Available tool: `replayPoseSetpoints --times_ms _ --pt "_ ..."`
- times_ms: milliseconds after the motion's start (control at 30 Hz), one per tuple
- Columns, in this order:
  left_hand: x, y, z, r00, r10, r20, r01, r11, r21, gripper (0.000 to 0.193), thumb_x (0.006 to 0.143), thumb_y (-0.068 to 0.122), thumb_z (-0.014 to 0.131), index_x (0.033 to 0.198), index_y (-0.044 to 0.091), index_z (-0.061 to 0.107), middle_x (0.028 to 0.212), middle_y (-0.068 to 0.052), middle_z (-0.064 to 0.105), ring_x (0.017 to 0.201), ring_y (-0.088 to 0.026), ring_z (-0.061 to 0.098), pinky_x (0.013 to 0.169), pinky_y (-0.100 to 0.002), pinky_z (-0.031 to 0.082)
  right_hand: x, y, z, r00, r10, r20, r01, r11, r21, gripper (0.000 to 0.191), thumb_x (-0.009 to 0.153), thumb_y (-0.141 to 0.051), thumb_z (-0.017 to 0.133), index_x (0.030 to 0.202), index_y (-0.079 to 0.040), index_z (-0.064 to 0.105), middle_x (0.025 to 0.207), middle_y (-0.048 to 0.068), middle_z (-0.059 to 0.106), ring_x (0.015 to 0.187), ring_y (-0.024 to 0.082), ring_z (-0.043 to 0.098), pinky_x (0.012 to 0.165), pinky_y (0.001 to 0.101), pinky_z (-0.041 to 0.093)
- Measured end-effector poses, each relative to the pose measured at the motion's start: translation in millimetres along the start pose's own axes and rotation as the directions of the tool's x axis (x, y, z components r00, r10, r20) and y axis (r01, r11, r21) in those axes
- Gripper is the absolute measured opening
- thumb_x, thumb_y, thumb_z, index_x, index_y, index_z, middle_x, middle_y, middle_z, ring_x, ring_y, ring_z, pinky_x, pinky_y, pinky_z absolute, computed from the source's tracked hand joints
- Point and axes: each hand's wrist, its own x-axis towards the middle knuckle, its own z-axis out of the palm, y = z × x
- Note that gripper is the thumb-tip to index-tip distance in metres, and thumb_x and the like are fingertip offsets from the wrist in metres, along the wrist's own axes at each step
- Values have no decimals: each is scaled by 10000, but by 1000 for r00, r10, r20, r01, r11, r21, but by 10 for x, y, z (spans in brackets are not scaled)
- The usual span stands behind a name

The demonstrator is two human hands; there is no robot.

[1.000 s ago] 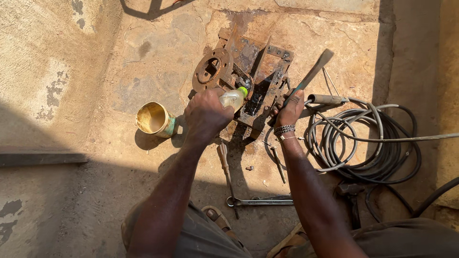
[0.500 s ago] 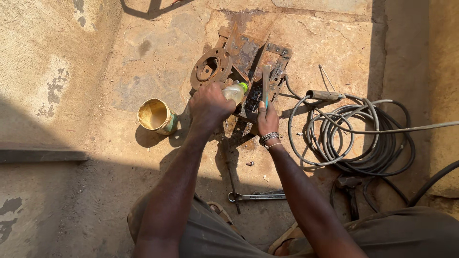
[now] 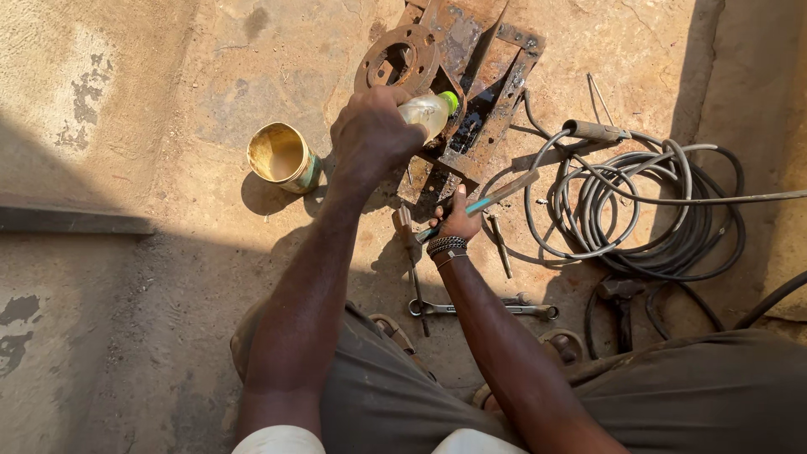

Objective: The person welds a rusty metal assembly using a handheld welding torch, creating bright sparks. They pause to apply liquid from a small bottle onto the weld area, then resume welding. The person uses pliers to hold and adjust the metal parts during the process.

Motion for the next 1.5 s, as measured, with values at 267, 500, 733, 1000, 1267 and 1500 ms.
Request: replayPoseSetpoints --times_ms 267,500,733,1000,1267,1500 --pt "-139 -119 -235 998 -19 67 19 1000 0 296 706 297 789 985 197 804 845 -61 764 795 -204 748 766 -376 557 -24 200 -65 966 252 56 -258 950 176 395 946 -442 668 818 -137 452 649 37 525 494 183 493 430 345 387" --pt "-143 -326 -121 973 48 226 -90 980 177 381 652 259 845 1016 173 773 905 -71 746 858 -216 688 819 -425 517 442 0 -888 994 -26 109 102 622 -776 350 904 -360 823 958 -21 755 770 100 731 623 194 646 567 367 505" --pt "-213 -324 -147 935 -20 355 -91 951 294 364 727 222 814 1087 173 784 926 -64 771 840 -201 738 890 -407 521 711 -374 -1215 852 479 214 444 -441 -780 501 811 -503 828 1117 -109 784 1026 131 780 886 258 755 868 378 614" --pt "-389 -222 -203 933 -38 359 -44 975 218 407 781 342 801 1154 192 742 974 -44 767 856 -203 719 887 -416 517 763 -929 -541 780 396 484 606 -287 -742 402 977 -483 658 1222 -184 771 1115 140 774 968 292 752 953 424 576" --pt "-441 -505 58 912 -80 403 -26 968 250 474 797 228 800 1219 152 600 1065 -116 741 994 -288 706 936 -485 503 1545 -1645 -469 995 41 95 5 897 -443 452 1002 -339 704 1337 -62 579 967 77 631 866 325 656 766 497 545" --pt "-497 -1416 880 868 -270 417 171 950 260 594 775 32 714 1297 103 441 1235 -265 637 1183 -401 630 974 -492 511 1930 -1556 -344 962 266 -59 -262 963 61 521 930 -396 699 1250 -51 477 1148 207 646 1016 385 707 892 538 606"
